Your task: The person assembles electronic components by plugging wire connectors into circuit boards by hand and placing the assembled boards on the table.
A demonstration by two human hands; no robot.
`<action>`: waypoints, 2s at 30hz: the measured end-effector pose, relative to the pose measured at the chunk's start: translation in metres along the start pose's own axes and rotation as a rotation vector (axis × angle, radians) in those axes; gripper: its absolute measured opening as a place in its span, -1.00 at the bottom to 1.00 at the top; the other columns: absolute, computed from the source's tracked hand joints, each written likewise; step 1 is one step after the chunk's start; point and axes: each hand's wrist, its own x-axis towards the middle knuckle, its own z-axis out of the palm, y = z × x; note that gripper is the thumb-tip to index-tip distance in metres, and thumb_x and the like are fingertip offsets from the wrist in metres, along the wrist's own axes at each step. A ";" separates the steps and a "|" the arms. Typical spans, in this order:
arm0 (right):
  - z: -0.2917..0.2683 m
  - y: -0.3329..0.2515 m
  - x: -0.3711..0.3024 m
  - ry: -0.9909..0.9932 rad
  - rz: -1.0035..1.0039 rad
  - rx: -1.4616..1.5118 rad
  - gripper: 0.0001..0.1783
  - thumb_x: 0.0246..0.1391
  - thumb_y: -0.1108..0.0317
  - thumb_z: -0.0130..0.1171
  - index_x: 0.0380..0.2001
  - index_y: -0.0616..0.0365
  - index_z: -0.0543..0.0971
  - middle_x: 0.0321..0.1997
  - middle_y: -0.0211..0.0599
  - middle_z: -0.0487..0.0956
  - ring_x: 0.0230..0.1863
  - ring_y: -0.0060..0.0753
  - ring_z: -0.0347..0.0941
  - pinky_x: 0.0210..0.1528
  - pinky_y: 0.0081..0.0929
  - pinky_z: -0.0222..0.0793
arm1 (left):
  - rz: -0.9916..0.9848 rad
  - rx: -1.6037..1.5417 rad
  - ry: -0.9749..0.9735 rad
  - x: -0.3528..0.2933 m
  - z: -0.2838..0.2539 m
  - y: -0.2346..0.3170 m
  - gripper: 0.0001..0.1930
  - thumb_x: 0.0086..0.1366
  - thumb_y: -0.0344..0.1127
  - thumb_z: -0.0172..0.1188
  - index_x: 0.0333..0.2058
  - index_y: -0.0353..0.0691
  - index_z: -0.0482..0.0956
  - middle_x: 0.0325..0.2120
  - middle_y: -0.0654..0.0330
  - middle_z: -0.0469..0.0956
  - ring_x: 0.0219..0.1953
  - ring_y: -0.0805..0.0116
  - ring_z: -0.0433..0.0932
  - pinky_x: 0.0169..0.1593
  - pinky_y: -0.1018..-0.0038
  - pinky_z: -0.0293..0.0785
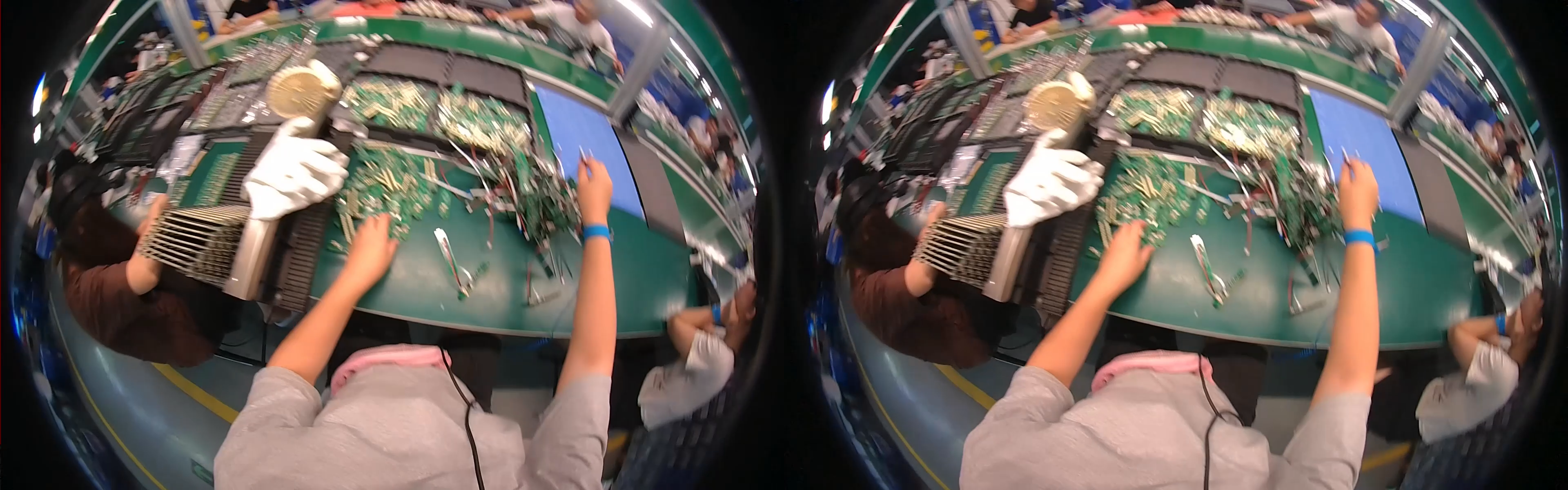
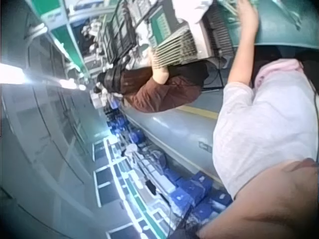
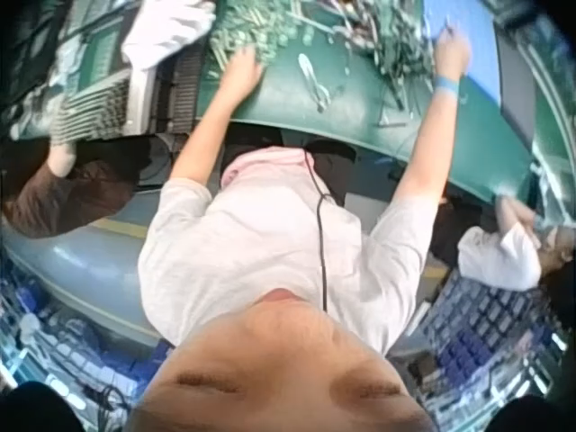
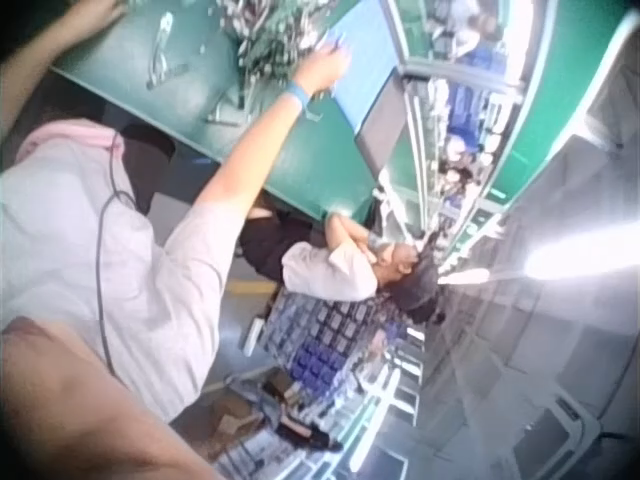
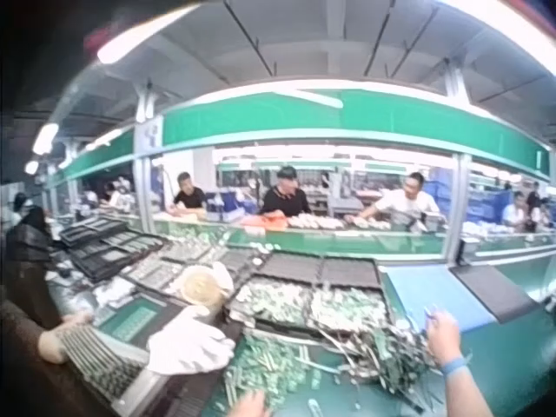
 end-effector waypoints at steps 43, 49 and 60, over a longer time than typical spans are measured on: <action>-0.096 -0.190 -0.150 -0.738 0.618 1.204 -0.82 0.12 0.38 -0.01 -0.34 0.28 0.50 -0.68 -0.44 0.43 -0.71 -0.79 0.18 -0.69 -0.81 -0.03 | -0.019 -1.630 -0.216 -0.050 -0.032 0.096 -0.83 0.30 -0.46 -0.11 -0.16 -0.34 0.22 -0.11 -0.10 0.41 -0.04 0.24 0.44 0.03 0.37 0.41; -0.101 -0.190 -0.148 -0.738 0.660 1.255 -0.82 0.09 0.39 0.05 -0.32 0.31 0.50 -0.66 -0.51 0.41 -0.64 -0.77 0.25 -0.58 -0.79 0.07 | 0.142 -1.285 -0.190 -0.061 -0.035 0.100 -0.63 0.29 -0.45 -0.09 0.09 -0.26 0.25 -0.03 0.12 0.42 -0.11 0.50 0.46 -0.09 0.60 0.39; -0.098 -0.184 -0.155 -0.762 0.721 1.316 -0.83 0.07 0.34 0.09 -0.48 0.23 0.49 -0.64 -0.55 0.38 -0.65 -0.81 0.15 -0.63 -0.80 -0.02 | 0.585 -0.743 0.114 -0.063 -0.042 0.108 -0.62 0.17 -0.58 0.01 -0.01 -0.25 0.39 -0.05 0.02 0.43 -0.14 0.16 0.53 -0.13 0.47 0.47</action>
